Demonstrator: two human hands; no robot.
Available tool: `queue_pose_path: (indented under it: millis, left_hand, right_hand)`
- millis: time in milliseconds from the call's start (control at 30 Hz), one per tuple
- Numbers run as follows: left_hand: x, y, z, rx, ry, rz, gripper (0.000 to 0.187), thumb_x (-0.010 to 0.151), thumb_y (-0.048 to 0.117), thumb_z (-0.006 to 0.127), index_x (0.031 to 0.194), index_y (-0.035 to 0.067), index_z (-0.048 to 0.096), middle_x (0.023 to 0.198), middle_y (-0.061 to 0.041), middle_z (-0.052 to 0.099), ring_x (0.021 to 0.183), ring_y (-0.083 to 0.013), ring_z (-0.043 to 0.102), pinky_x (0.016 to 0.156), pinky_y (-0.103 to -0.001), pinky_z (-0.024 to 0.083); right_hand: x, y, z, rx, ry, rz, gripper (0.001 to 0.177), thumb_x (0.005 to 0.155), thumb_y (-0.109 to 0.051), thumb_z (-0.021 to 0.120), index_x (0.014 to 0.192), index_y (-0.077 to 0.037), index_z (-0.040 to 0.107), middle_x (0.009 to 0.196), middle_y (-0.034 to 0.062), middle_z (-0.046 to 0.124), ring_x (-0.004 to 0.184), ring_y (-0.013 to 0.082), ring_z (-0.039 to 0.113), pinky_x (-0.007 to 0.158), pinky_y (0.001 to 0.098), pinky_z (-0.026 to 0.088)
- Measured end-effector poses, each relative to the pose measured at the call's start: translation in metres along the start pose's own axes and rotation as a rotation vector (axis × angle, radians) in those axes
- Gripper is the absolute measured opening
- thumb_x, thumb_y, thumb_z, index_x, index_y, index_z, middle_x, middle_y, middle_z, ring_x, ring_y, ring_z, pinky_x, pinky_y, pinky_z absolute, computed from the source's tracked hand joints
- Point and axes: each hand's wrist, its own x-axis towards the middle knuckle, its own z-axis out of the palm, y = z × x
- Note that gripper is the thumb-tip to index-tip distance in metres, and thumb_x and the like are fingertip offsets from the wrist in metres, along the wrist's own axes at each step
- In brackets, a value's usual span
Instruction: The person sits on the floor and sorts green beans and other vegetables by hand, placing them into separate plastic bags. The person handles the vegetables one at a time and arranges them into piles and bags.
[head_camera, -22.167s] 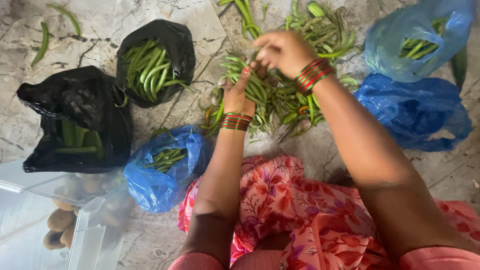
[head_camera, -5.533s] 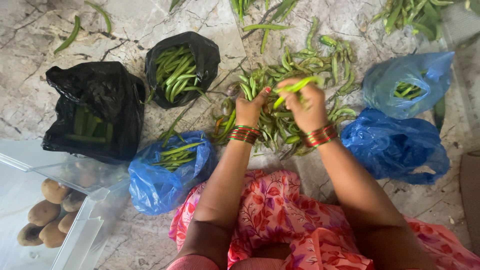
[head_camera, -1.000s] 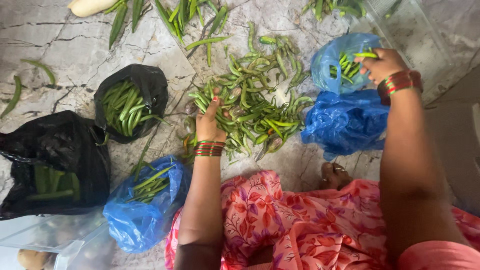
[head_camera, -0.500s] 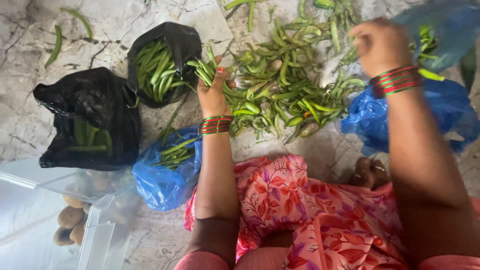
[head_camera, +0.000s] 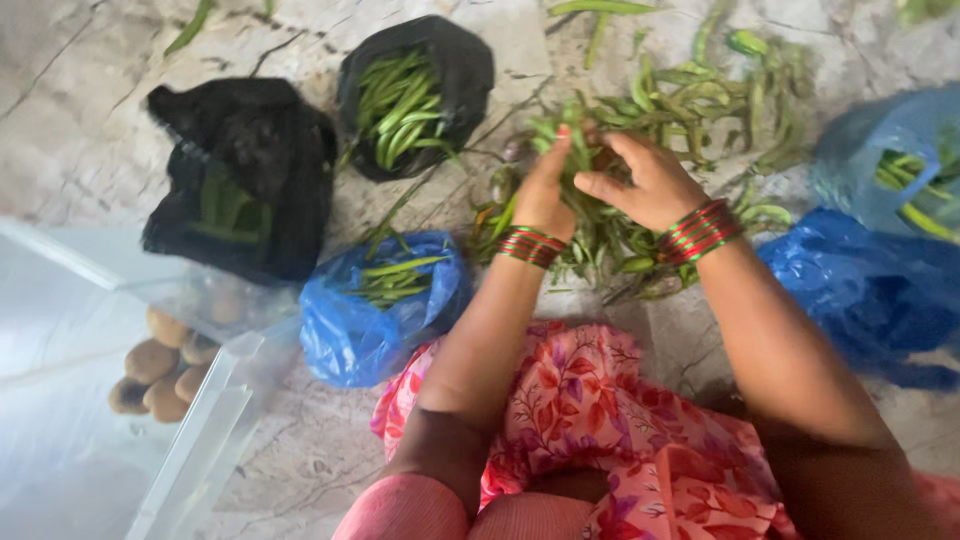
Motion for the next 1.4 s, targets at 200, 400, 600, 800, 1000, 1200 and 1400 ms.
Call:
queue_pose_path:
  millis: [200,400,600,800,1000,1200,1400]
  left_hand:
    - [0.006,-0.024,-0.012,0.02,-0.054,-0.086,0.055,0.105,0.046,0.059,0.144,0.007,0.056,0.134,-0.008,0.063,0.124,-0.0239,0.058,0.107,-0.04,0.044]
    - [-0.012,-0.04,-0.009,0.455,-0.145,0.112,0.061,0.103,0.045,0.063,0.149,0.007,0.05,0.151,-0.007,0.055,0.141,-0.0198,0.048,0.119,-0.034,0.034]
    - [-0.074,0.042,-0.002,0.945,0.512,0.762,0.055,0.09,0.027,0.079,0.137,0.008,0.058,0.127,-0.015,0.056,0.113,-0.031,0.056,0.096,-0.045,0.05]
    - [-0.11,0.136,-0.012,1.522,0.895,1.363,0.078,0.074,0.017,0.087,0.142,0.012,0.048,0.137,-0.019,0.053,0.129,-0.0395,0.048,0.111,-0.051,0.035]
    - [-0.049,0.176,-0.031,1.397,0.549,1.22,0.058,0.081,0.01,0.086,0.13,0.011,0.055,0.101,-0.009,0.07,0.088,-0.0283,0.068,0.079,-0.037,0.056]
    - [-0.014,0.193,0.017,1.176,0.168,1.164,0.047,0.094,0.004,0.077,0.133,0.012,0.052,0.082,-0.002,0.064,0.068,-0.0101,0.06,0.065,-0.029,0.053]
    - [-0.054,0.131,0.128,0.744,-0.111,0.847,0.049,0.101,0.005,0.077,0.139,0.006,0.045,0.102,-0.008,0.062,0.068,-0.0128,0.056,0.057,-0.029,0.047]
  right_hand:
    - [-0.005,0.011,0.017,0.0,-0.018,0.051,0.056,0.082,-0.021,0.082,0.129,-0.001,0.059,0.114,0.016,0.069,0.103,0.0271,0.066,0.091,0.0389,0.05]
    - [-0.035,0.046,0.03,0.618,-0.009,0.049,0.035,0.09,-0.005,0.066,0.125,-0.006,0.063,0.115,0.0017,0.069,0.105,0.0145,0.066,0.093,0.0311,0.053]
    - [-0.079,0.064,-0.003,0.862,0.191,0.243,0.019,0.09,-0.007,0.071,0.107,-0.01,0.063,0.094,0.0015,0.067,0.087,0.0143,0.066,0.079,0.03,0.055]
    - [-0.119,0.07,-0.067,0.904,0.416,0.276,0.018,0.1,-0.024,0.074,0.108,-0.01,0.065,0.088,0.0042,0.066,0.074,0.0177,0.063,0.064,0.0333,0.051]
    - [-0.161,0.062,-0.106,1.1,0.438,0.229,0.022,0.106,-0.026,0.075,0.111,-0.009,0.063,0.091,0.0056,0.065,0.076,0.0213,0.066,0.07,0.0381,0.058]
    - [-0.206,0.051,-0.131,1.135,0.415,0.198,0.015,0.106,-0.022,0.07,0.111,-0.013,0.06,0.093,0.0062,0.067,0.085,0.0254,0.073,0.077,0.0451,0.063]
    - [-0.23,0.059,-0.138,0.993,0.397,0.049,0.02,0.106,-0.014,0.07,0.119,-0.011,0.055,0.098,0.0062,0.066,0.084,0.0213,0.069,0.074,0.0416,0.061]
